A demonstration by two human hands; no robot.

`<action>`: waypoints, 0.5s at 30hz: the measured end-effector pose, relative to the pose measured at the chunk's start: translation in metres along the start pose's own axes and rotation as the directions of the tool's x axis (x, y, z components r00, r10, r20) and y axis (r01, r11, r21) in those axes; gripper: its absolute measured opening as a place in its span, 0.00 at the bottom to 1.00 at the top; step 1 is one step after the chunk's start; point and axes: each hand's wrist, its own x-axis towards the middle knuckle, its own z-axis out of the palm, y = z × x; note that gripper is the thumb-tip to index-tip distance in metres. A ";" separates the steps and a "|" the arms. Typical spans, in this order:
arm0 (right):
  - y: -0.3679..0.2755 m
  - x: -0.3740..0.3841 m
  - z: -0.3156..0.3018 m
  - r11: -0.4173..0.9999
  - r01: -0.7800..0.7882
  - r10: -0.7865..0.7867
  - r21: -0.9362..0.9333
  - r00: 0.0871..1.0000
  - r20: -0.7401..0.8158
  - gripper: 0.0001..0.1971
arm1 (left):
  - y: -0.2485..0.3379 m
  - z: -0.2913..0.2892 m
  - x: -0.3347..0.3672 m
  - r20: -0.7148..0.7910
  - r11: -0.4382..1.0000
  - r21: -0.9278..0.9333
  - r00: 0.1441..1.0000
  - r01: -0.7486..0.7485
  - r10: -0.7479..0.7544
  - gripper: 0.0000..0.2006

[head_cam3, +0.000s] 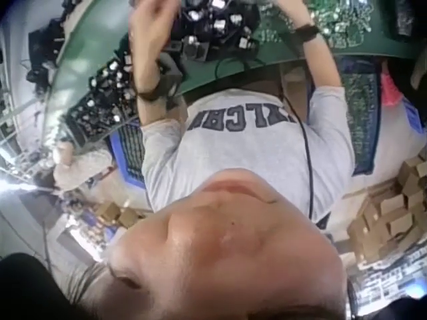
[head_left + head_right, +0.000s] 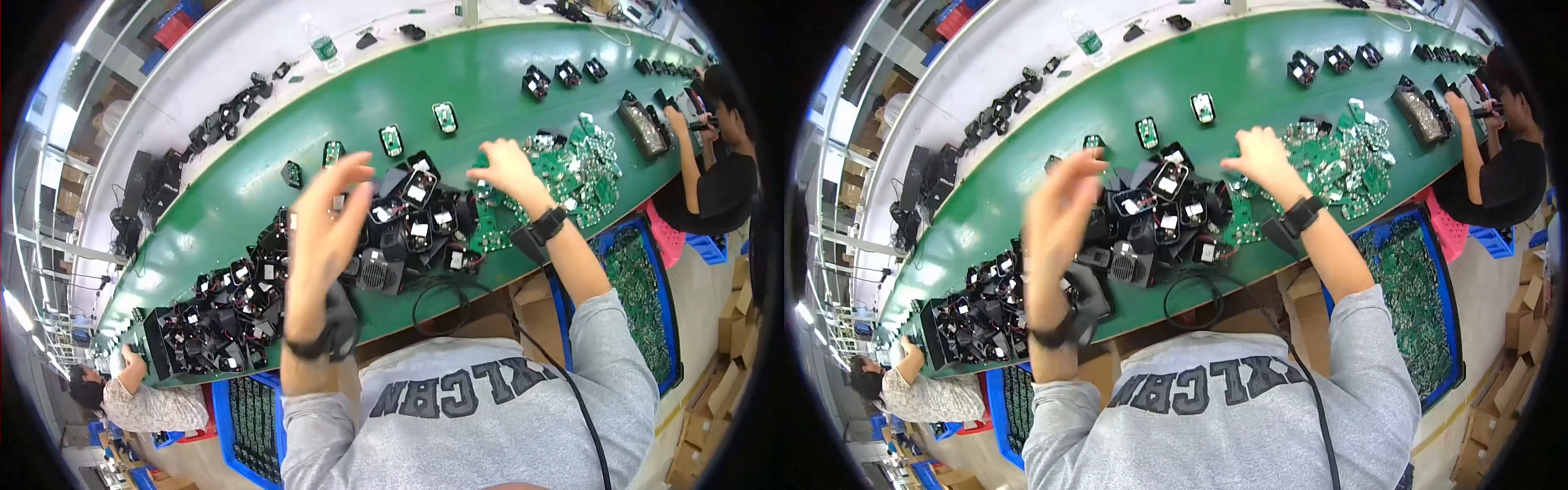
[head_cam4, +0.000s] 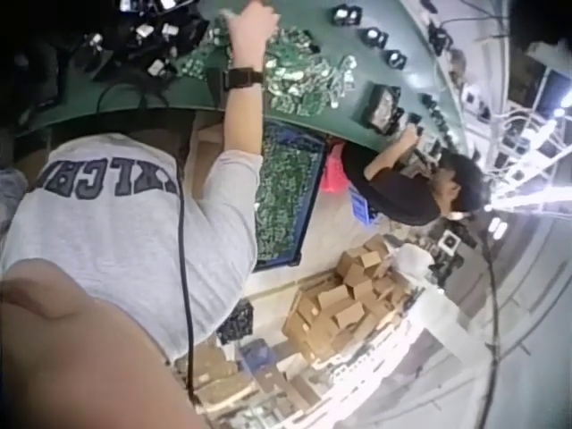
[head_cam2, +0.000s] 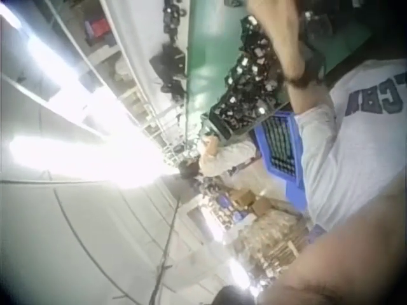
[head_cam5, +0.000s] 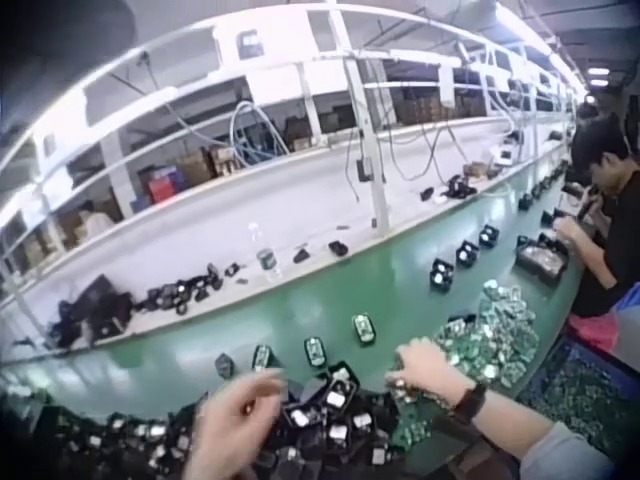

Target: Assembling circuit boards into black plastic housings on a production line.

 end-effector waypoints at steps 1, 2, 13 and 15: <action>-0.006 0.004 -0.001 0.999 0.011 -0.008 -0.052 0.998 0.056 0.27 | -0.036 0.022 0.016 0.033 1.000 0.000 0.999 0.019 -0.019 0.16; -0.013 0.006 -0.001 0.995 0.075 -0.071 -0.066 0.996 0.054 0.28 | -0.066 0.035 0.029 0.070 0.976 0.216 0.998 -0.013 -0.002 0.17; -0.013 -0.015 -0.047 0.586 0.025 -0.131 0.810 0.989 0.064 0.24 | -0.113 0.061 0.070 0.357 0.956 0.285 0.917 0.073 -0.176 0.31; -0.009 -0.028 -0.045 0.106 0.026 -0.125 0.994 0.992 -0.012 0.22 | -0.110 0.056 0.064 0.273 0.963 0.271 0.958 0.011 -0.087 0.32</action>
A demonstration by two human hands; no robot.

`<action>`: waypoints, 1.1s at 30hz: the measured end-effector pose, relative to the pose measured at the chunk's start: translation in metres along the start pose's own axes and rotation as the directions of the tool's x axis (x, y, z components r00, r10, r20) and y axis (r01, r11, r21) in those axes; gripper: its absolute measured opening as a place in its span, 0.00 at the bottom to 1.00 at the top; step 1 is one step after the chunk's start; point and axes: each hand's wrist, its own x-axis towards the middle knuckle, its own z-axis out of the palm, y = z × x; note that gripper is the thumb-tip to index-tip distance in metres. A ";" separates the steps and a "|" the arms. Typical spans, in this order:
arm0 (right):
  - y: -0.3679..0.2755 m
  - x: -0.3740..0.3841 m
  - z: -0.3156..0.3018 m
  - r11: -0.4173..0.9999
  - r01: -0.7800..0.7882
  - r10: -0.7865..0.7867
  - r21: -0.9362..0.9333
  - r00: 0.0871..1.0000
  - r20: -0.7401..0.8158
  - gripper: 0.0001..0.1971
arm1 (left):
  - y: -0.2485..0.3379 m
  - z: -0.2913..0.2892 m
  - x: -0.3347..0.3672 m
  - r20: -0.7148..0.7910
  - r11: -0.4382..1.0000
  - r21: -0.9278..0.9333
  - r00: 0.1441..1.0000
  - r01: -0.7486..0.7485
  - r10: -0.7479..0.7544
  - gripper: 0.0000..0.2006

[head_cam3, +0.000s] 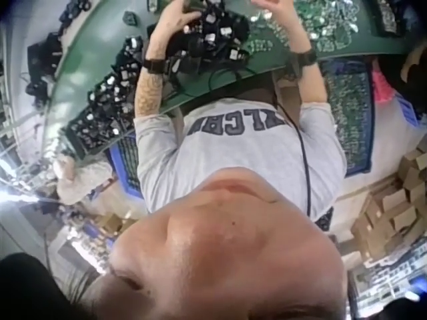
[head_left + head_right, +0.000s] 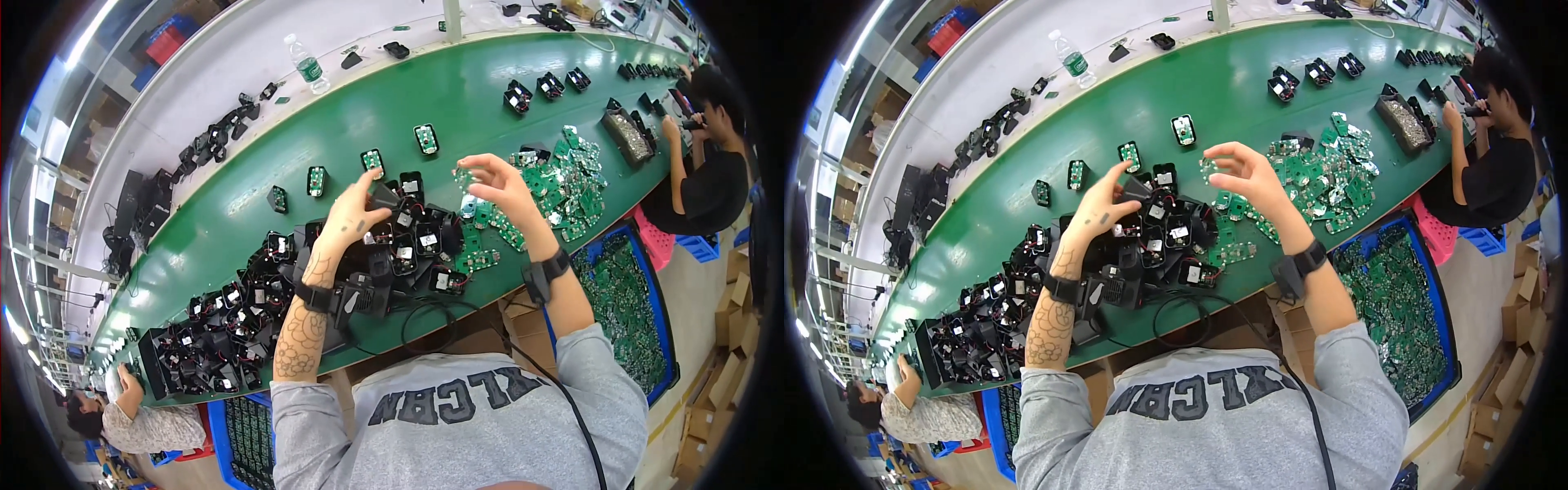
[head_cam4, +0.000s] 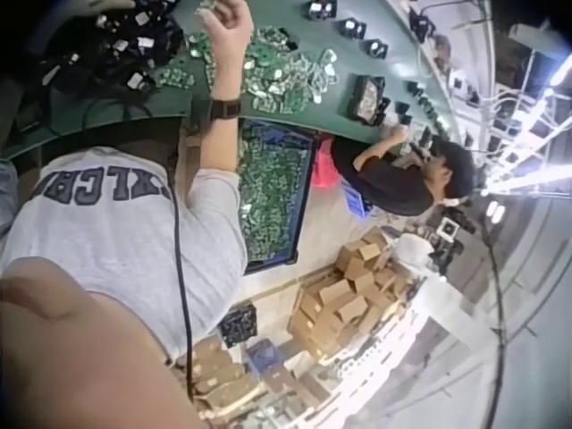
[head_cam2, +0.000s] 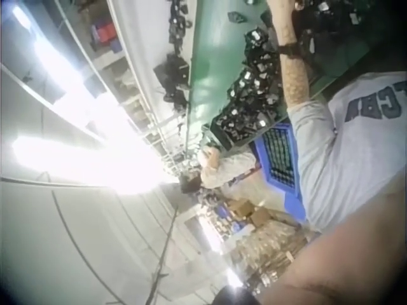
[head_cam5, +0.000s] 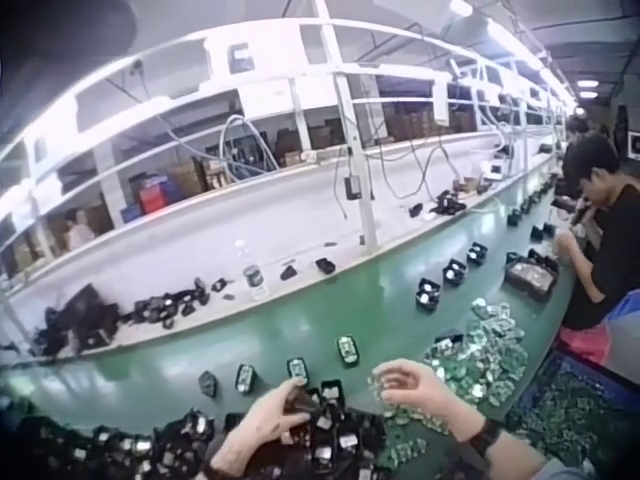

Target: Assembling circuit boards into black plastic housings on a production line.

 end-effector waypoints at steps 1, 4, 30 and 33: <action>0.000 -0.005 0.003 0.996 0.040 -0.039 0.079 0.999 -0.015 0.20 | 0.006 -0.004 -0.001 -0.110 0.998 0.014 0.992 -0.060 0.061 0.34; -0.012 -0.030 0.029 0.901 -0.005 0.023 0.434 0.999 -0.036 0.19 | 0.043 -0.024 -0.025 -0.234 0.949 -0.313 0.972 -0.047 -0.029 0.35; -0.014 -0.082 0.124 0.790 -0.360 0.363 0.497 0.927 0.095 0.22 | 0.081 0.046 -0.116 -0.771 0.881 -0.146 0.610 -0.450 0.183 0.27; -0.016 -0.082 0.125 0.784 -0.390 0.397 0.483 0.913 0.092 0.22 | 0.083 0.043 -0.116 -0.777 0.883 -0.094 0.589 -0.461 0.224 0.27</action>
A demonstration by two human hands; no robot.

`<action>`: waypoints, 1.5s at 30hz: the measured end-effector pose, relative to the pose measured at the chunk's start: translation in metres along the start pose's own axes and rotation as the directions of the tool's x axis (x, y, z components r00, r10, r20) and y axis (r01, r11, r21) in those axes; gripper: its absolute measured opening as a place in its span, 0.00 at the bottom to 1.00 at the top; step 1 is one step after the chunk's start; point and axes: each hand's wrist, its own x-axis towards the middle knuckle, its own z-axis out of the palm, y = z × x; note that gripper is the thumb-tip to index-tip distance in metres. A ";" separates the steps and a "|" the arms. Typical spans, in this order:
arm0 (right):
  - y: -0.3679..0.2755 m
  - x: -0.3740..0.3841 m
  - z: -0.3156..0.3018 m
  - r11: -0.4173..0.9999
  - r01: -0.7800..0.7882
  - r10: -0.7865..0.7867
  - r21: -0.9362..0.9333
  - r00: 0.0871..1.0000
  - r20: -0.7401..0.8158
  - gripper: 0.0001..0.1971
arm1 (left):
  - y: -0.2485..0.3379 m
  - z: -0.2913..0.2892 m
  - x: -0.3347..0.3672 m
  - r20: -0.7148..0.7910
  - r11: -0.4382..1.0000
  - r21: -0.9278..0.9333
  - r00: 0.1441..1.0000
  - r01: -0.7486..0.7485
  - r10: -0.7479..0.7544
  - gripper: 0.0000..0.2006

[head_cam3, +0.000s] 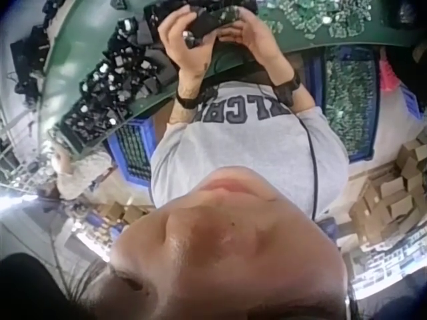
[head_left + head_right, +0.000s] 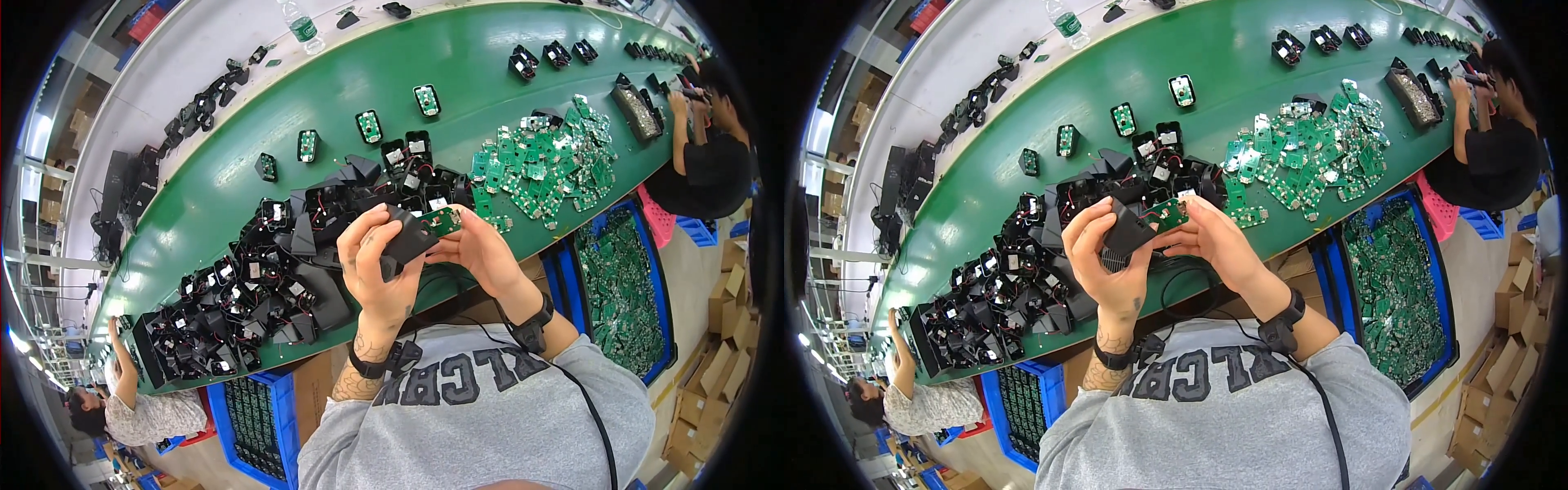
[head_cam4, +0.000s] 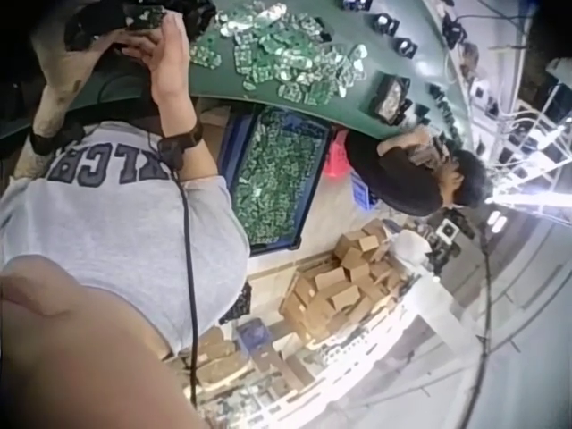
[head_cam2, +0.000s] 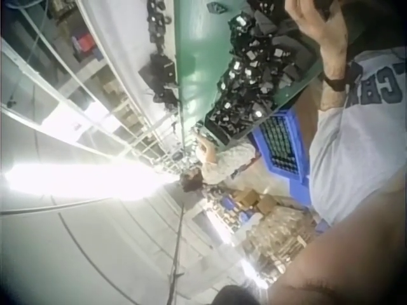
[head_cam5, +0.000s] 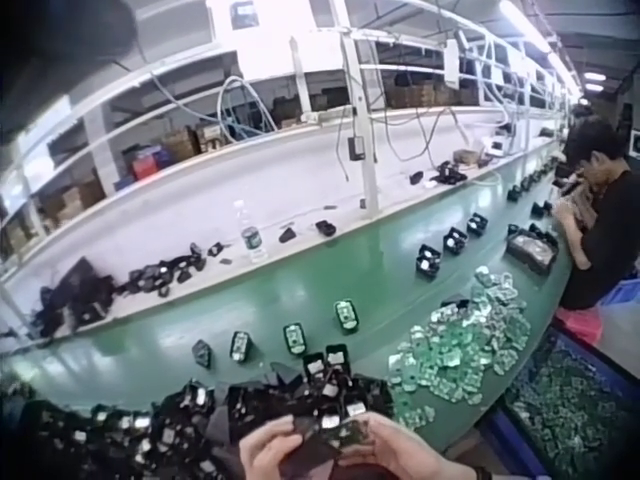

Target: Assembling circuit boards into black plastic housings on a production line.

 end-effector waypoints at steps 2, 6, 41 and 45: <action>0.000 0.000 -0.001 1.000 -0.009 0.009 -0.007 1.000 0.010 0.22 | 0.003 0.000 0.004 0.003 0.999 0.023 1.000 -0.031 0.031 0.28; 0.003 -0.002 -0.002 1.000 -0.022 0.022 -0.012 1.000 0.005 0.22 | 0.005 0.001 0.003 0.017 0.997 0.028 0.997 -0.074 0.073 0.27; -0.031 0.004 -0.012 -0.014 0.697 -0.463 -0.717 0.631 0.622 0.14 | 0.009 -0.010 -0.005 0.680 0.328 -0.399 0.517 0.856 -0.521 0.36; -0.030 0.006 -0.014 0.118 0.729 -0.450 -0.674 0.645 0.618 0.09 | 0.007 -0.010 -0.001 0.717 0.300 -0.332 0.446 0.894 -0.536 0.36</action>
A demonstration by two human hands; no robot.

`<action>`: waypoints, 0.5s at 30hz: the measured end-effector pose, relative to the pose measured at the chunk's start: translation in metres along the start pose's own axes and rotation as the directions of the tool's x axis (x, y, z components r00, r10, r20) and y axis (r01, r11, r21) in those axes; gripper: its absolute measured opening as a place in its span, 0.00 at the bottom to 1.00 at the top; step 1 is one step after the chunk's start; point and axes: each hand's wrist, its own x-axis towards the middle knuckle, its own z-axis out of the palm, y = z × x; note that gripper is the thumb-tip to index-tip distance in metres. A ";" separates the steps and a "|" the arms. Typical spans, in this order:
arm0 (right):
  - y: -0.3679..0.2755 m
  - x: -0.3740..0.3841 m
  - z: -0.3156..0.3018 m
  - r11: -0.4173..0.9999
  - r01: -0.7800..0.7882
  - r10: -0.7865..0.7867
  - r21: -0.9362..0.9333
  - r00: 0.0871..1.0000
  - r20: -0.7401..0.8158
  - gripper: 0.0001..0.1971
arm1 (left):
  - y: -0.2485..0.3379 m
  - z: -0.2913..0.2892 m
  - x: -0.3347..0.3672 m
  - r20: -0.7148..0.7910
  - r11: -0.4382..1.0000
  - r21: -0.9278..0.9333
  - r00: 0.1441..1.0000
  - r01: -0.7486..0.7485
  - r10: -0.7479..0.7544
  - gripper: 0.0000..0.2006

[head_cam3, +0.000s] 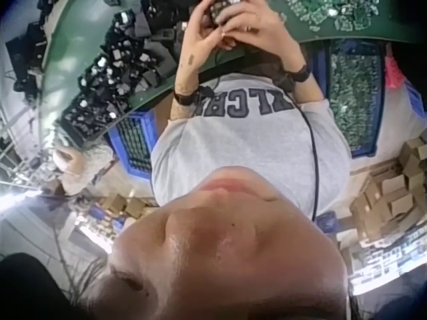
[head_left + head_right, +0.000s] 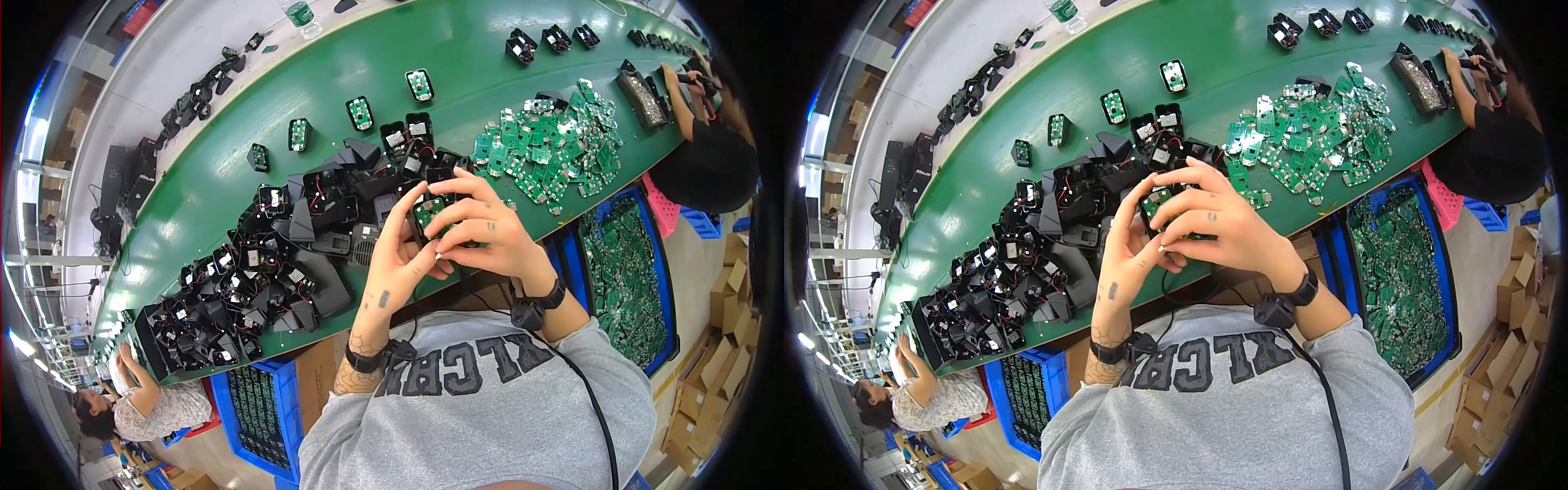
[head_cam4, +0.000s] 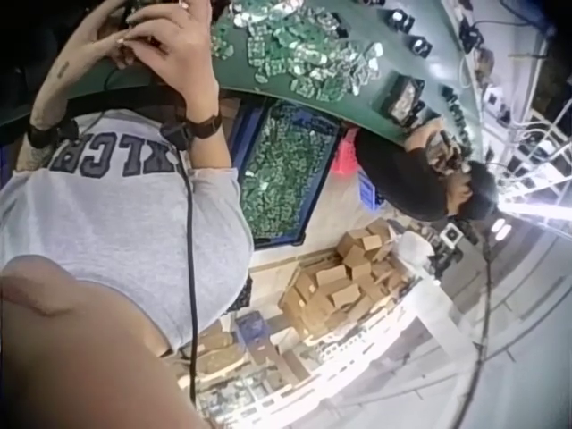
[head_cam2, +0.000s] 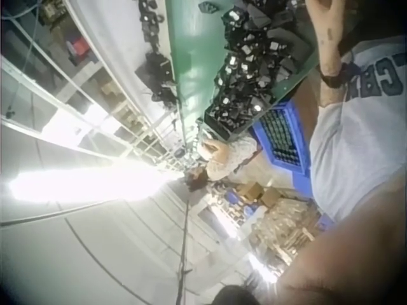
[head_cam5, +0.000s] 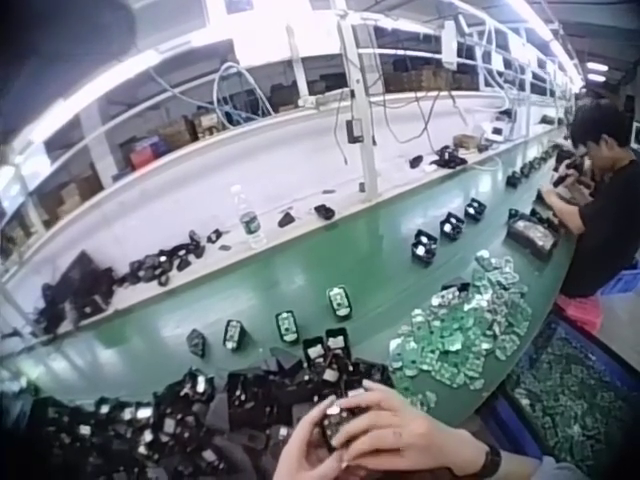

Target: Assembling circuit boards into black plastic housings on a production line.

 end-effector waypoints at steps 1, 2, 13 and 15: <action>0.000 0.000 0.001 0.995 -0.039 0.039 0.088 0.999 0.006 0.08 | -0.001 0.000 0.001 0.014 1.000 -0.024 1.000 -0.006 0.007 0.34; 0.000 -0.002 0.006 0.995 -0.038 0.038 0.087 0.999 0.007 0.08 | -0.002 0.000 0.001 0.028 0.999 -0.049 1.000 -0.013 0.014 0.32; -0.007 -0.004 0.027 0.984 -0.139 0.065 -0.110 0.860 -0.507 0.08 | -0.018 0.029 0.010 -0.244 0.831 0.387 0.825 -0.399 0.509 0.25; -0.020 -0.003 0.022 0.976 -0.211 0.214 0.052 0.895 -0.392 0.06 | -0.014 0.028 0.006 -0.252 0.751 0.517 0.765 -0.411 0.593 0.25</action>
